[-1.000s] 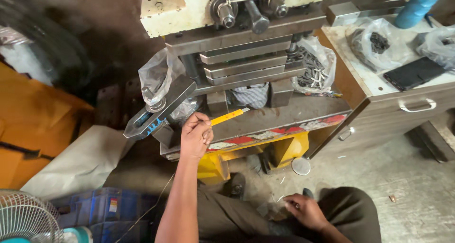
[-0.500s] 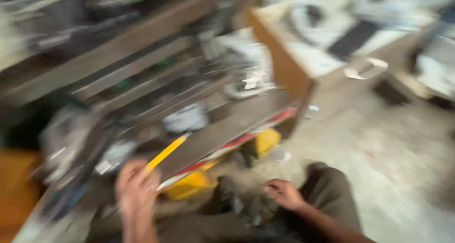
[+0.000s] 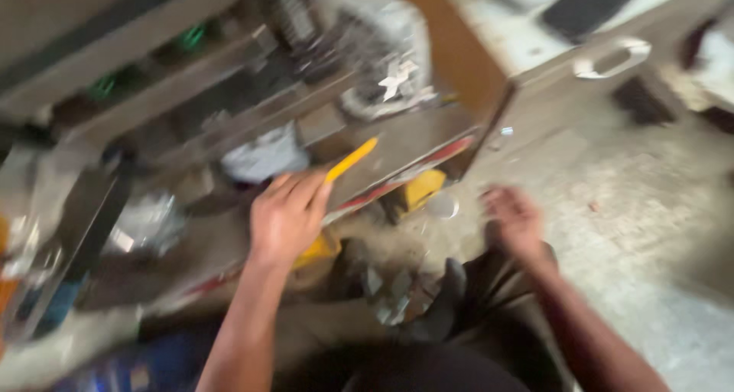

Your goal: The person operates a manual press machine to shape small metal pieces, repeatedly inserting each piece into the press and using a yellow tool to assist with positioning and removal. The person then collects the processed metal pieces into a plastic bag.

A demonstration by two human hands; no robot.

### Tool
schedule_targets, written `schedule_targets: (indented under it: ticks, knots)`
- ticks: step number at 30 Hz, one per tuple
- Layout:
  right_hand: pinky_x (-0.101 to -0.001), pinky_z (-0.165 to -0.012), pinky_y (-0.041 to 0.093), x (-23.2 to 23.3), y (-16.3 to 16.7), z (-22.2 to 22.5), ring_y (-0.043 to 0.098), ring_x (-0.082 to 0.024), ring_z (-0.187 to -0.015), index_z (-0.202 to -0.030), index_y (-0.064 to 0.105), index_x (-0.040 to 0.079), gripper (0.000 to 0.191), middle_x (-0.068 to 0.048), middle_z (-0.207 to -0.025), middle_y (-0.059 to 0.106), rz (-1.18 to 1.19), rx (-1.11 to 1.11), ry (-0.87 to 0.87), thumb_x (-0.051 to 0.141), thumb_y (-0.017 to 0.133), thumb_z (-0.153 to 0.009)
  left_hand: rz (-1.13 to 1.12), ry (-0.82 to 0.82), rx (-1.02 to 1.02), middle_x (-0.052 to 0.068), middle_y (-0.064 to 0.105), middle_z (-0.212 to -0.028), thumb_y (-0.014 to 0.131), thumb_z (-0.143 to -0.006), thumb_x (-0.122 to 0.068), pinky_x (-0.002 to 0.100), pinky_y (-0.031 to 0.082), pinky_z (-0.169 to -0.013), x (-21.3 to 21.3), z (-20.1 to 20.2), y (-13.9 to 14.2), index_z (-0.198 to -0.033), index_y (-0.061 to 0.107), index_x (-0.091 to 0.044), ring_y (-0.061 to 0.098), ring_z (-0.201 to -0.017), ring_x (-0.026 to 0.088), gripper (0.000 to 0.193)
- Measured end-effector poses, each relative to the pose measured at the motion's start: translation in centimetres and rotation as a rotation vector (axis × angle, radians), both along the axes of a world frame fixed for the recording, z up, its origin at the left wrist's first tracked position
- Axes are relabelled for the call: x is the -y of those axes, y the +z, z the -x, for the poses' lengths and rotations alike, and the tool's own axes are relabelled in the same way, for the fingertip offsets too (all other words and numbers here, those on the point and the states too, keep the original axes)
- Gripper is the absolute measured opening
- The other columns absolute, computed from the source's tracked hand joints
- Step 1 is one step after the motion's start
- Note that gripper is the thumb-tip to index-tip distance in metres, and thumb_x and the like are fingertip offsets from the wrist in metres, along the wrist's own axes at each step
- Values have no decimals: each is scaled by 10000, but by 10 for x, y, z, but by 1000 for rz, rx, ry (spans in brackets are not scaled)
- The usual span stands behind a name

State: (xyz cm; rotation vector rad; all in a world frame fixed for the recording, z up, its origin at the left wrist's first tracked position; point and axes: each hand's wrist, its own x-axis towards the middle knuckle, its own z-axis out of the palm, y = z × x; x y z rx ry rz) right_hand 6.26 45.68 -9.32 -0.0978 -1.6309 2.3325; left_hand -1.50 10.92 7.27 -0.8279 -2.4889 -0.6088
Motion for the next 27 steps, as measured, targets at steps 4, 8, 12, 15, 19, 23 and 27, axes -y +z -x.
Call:
schedule_targets:
  ticks: [4,8,12,15,19,23,27]
  knots:
    - [-314,-840,575,-46,22,36,657,-137,-871,-1223,646,-45,128,-103,-977,691,-365,-111,-267,52,604,-1150,-69,-44,-96,82,741,-1003,747,-947,-118,381,576,-741,-9,12,-7,-1034,722,-55,687,-844,266,110]
    - [-285,-832,532,-48,41,55,626,-144,-869,-1203,603,-65,84,-134,-1014,691,-436,-210,-274,15,575,-1199,-93,-80,-114,64,740,-1006,737,-895,-76,371,574,-736,-22,13,-4,-981,701,-77,694,-865,246,93]
    - [-268,-864,532,-11,24,41,646,-138,-902,-1182,614,-84,126,-146,-1029,704,-629,-180,-260,31,568,-1205,-91,-65,-229,66,736,-1048,724,-868,-46,369,566,-745,4,-9,25,-1001,697,-71,678,-869,256,138]
    - [-238,-846,528,25,-5,13,645,-103,-899,-1202,651,-72,156,-116,-1022,708,-589,-56,-220,75,604,-1175,-22,-5,-353,78,734,-1100,725,-895,-19,356,556,-726,55,-26,50,-1063,715,-74,680,-885,221,177]
    - [-208,-788,503,59,-30,-21,624,-64,-900,-1269,672,-15,226,-56,-1042,703,-307,264,-69,106,656,-1079,218,179,-407,31,729,-1140,746,-872,-48,359,526,-737,107,-13,68,-1095,742,-93,628,-913,213,227]
    - [-190,-806,516,72,-31,-36,653,-60,-890,-1219,680,-24,247,-51,-989,723,-335,299,14,111,659,-1013,307,50,-439,-16,702,-1143,733,-829,-117,373,506,-779,108,12,72,-1075,746,-124,600,-907,206,247]
    - [-192,-742,481,74,-25,-38,622,-65,-824,-1198,706,-23,246,-69,-964,750,-456,320,35,119,680,-999,339,61,-444,-29,689,-1145,726,-838,-137,369,479,-789,97,16,74,-1069,742,-140,587,-907,192,232]
